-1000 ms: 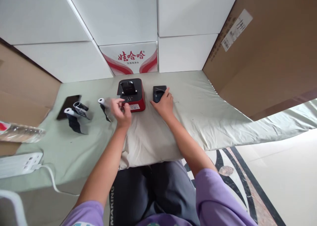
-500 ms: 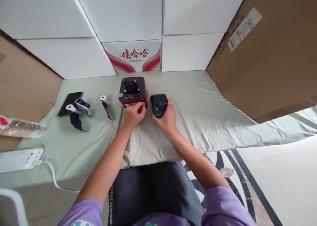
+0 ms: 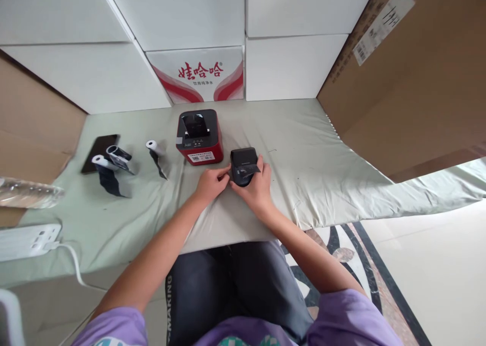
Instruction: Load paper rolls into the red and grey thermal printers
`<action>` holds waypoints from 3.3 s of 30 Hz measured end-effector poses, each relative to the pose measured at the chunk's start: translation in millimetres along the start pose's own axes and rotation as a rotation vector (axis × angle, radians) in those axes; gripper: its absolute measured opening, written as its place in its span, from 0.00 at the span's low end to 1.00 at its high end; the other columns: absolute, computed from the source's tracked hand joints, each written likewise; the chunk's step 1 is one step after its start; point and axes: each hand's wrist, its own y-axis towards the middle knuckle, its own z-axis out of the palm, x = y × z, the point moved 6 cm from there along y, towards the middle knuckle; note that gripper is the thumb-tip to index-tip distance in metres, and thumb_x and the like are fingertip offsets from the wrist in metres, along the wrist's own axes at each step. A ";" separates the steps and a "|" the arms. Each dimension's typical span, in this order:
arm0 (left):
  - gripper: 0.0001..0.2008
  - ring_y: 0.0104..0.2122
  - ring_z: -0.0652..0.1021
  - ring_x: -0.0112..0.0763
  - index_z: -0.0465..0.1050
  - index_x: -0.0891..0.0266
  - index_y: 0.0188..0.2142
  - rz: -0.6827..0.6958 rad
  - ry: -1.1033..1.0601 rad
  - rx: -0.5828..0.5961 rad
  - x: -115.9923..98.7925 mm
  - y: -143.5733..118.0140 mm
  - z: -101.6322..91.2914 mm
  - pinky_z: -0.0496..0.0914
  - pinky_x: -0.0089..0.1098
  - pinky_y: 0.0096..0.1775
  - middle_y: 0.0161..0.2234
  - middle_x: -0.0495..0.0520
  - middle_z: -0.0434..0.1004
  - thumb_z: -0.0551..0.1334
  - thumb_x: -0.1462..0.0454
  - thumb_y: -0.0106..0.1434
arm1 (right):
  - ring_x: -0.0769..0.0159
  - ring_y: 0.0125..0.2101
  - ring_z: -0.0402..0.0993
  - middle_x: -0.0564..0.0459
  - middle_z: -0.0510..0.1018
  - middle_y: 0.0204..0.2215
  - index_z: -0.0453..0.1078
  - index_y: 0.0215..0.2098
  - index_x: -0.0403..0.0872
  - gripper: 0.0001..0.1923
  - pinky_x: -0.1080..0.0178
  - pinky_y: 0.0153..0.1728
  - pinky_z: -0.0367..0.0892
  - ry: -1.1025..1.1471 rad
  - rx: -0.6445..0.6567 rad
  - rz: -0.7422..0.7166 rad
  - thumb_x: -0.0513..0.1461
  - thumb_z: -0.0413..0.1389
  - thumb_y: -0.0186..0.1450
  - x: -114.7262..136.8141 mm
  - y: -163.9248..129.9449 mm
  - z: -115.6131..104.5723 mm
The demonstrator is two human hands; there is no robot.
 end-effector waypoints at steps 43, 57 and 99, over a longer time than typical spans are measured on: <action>0.18 0.33 0.82 0.38 0.83 0.56 0.53 -0.037 0.432 0.102 -9.8 2.0 -2.4 0.66 0.33 0.35 0.35 0.58 0.87 0.61 0.63 0.66 | 0.42 0.58 0.64 0.40 0.66 0.55 0.52 0.68 0.45 0.57 0.40 0.59 0.66 0.023 0.021 -0.045 0.48 0.72 0.48 -4.7 1.6 3.8; 0.18 0.38 0.85 0.39 0.85 0.55 0.50 -0.044 0.413 -0.034 -8.9 4.1 -9.8 0.71 0.33 0.40 0.39 0.57 0.87 0.60 0.66 0.66 | 0.45 0.59 0.64 0.40 0.64 0.55 0.51 0.68 0.45 0.56 0.42 0.61 0.65 0.017 0.006 -0.019 0.52 0.71 0.49 -4.8 -2.4 2.9; 0.27 0.31 0.79 0.35 0.66 0.56 0.69 0.002 0.430 -0.009 -12.3 16.7 -12.8 0.68 0.28 0.38 0.32 0.55 0.83 0.54 0.64 0.71 | 0.41 0.58 0.64 0.37 0.65 0.56 0.53 0.72 0.46 0.57 0.39 0.59 0.65 0.042 0.065 -0.073 0.51 0.70 0.51 -2.3 0.0 5.6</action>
